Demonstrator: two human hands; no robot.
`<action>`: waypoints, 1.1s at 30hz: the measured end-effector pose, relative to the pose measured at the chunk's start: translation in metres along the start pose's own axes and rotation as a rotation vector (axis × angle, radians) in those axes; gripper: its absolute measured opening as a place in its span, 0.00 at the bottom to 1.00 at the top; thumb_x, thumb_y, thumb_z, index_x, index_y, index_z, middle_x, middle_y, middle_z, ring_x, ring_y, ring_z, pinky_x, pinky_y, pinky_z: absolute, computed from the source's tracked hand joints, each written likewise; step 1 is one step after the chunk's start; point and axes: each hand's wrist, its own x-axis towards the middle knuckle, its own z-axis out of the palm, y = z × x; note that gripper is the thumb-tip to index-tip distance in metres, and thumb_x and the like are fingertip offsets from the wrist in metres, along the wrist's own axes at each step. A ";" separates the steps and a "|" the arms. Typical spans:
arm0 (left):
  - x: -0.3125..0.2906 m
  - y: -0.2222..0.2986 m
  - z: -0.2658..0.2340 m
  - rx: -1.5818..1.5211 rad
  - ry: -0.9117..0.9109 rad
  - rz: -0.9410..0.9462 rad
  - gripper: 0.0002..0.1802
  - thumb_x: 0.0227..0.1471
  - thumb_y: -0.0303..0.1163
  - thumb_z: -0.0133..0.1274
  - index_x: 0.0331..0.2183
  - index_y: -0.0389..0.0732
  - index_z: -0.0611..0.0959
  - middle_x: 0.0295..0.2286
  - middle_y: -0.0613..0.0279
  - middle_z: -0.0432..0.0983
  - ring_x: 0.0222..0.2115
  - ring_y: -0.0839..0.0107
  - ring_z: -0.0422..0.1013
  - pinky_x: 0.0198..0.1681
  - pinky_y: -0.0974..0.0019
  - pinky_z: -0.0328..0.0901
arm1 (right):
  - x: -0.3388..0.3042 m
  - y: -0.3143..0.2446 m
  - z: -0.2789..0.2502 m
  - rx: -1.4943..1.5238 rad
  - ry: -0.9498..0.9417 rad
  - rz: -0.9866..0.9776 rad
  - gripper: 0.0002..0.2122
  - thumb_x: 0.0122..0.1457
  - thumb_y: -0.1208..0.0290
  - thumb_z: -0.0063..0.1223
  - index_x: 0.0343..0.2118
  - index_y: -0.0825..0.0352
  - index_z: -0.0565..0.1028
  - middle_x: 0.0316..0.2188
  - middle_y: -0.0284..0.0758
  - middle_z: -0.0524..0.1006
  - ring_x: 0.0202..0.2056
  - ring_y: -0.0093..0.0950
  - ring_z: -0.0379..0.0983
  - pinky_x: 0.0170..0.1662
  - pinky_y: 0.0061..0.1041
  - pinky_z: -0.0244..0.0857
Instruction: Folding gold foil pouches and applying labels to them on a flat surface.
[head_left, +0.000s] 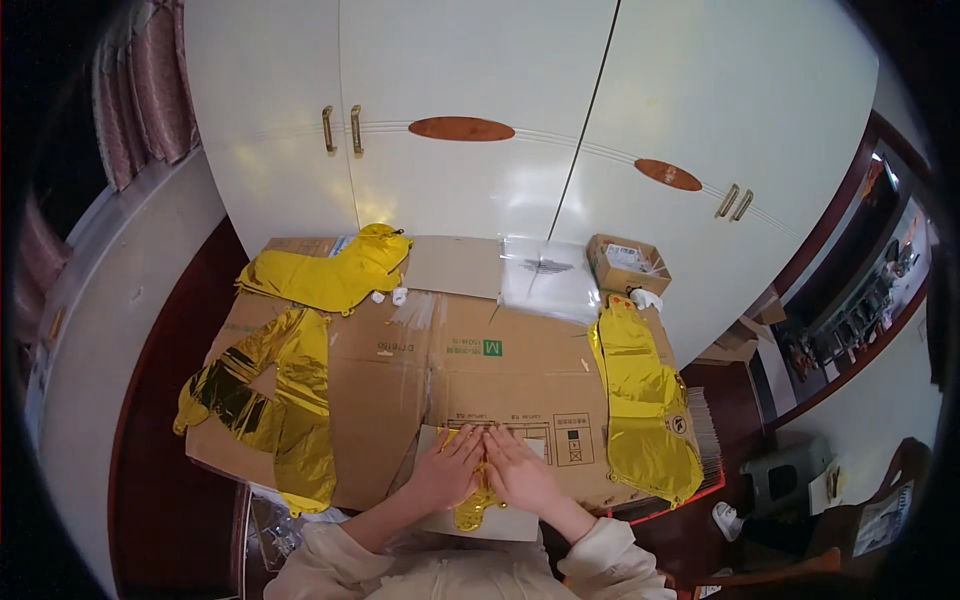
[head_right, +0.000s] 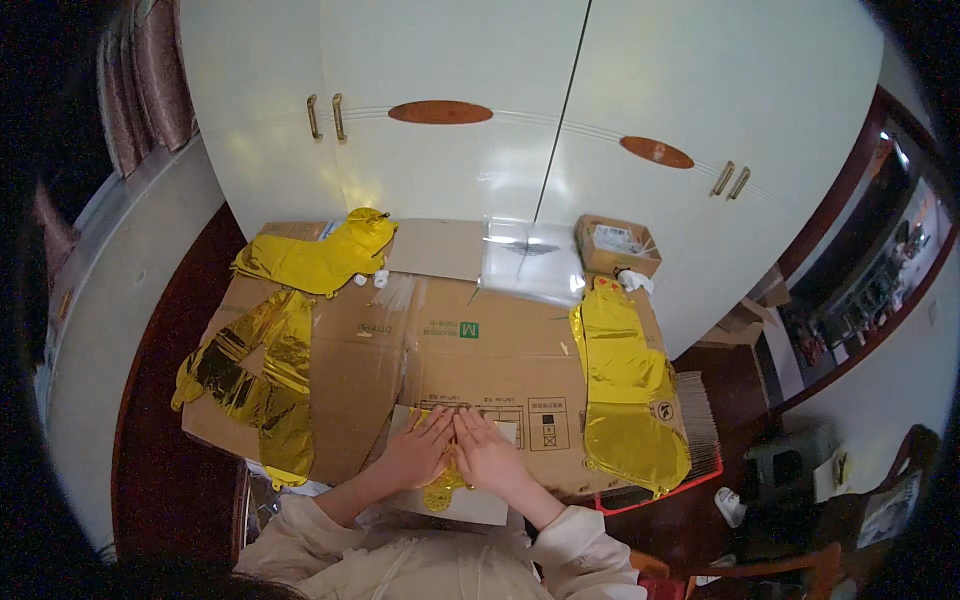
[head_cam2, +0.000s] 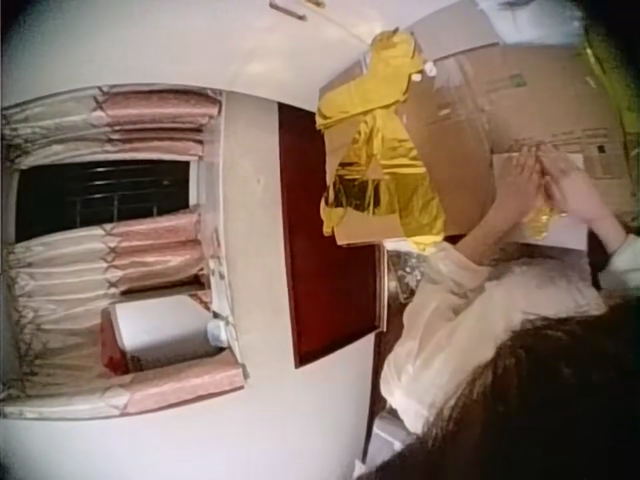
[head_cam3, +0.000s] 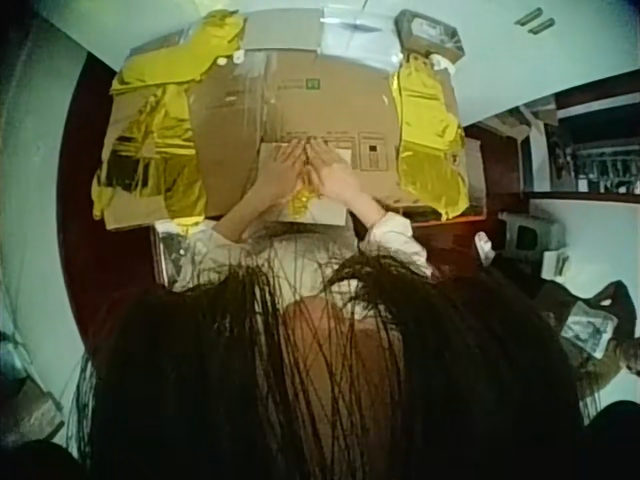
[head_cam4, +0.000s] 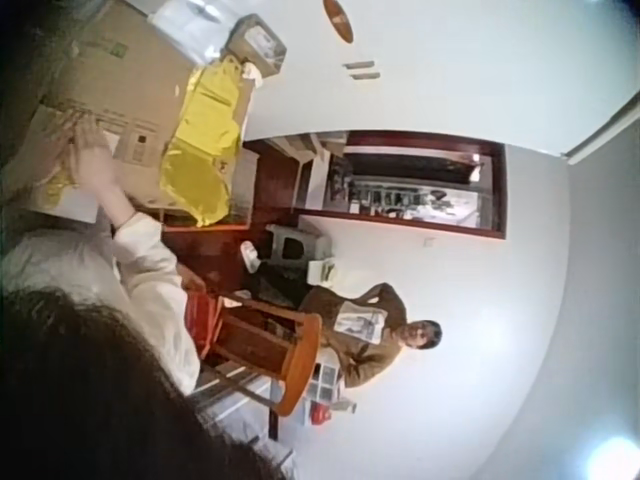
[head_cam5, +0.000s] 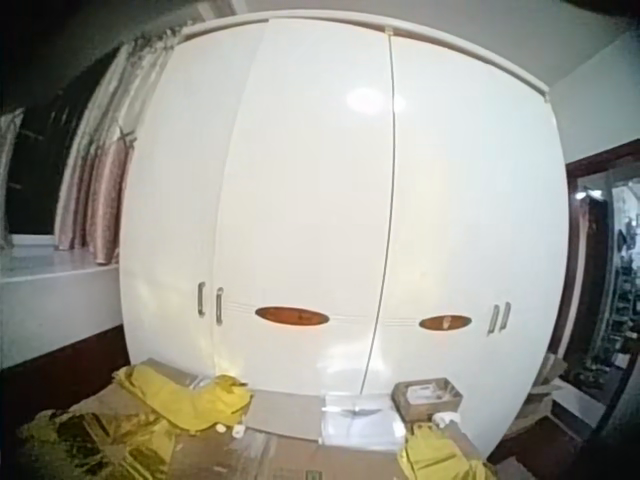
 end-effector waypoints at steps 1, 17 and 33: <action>0.000 0.000 0.000 0.000 -0.010 -0.002 0.33 0.55 0.43 0.49 0.58 0.35 0.67 0.60 0.50 0.60 0.64 0.55 0.52 0.65 0.45 0.46 | -0.003 0.000 0.008 -0.053 0.005 0.004 0.24 0.59 0.66 0.49 0.55 0.77 0.67 0.56 0.53 0.69 0.59 0.45 0.64 0.63 0.41 0.54; -0.019 -0.024 -0.022 0.165 -0.119 -0.130 0.36 0.60 0.50 0.42 0.60 0.33 0.64 0.63 0.50 0.56 0.64 0.60 0.51 0.66 0.46 0.41 | -0.018 0.002 0.013 -0.200 -0.032 0.085 0.31 0.59 0.56 0.49 0.57 0.79 0.66 0.59 0.53 0.65 0.63 0.43 0.59 0.66 0.44 0.47; 0.033 -0.028 -0.002 -0.026 -0.038 0.319 0.33 0.60 0.49 0.45 0.61 0.43 0.65 0.61 0.60 0.59 0.63 0.61 0.54 0.65 0.50 0.45 | -0.039 -0.032 -0.021 -0.188 -0.032 0.022 0.26 0.58 0.56 0.51 0.53 0.73 0.70 0.56 0.45 0.69 0.59 0.39 0.64 0.64 0.50 0.47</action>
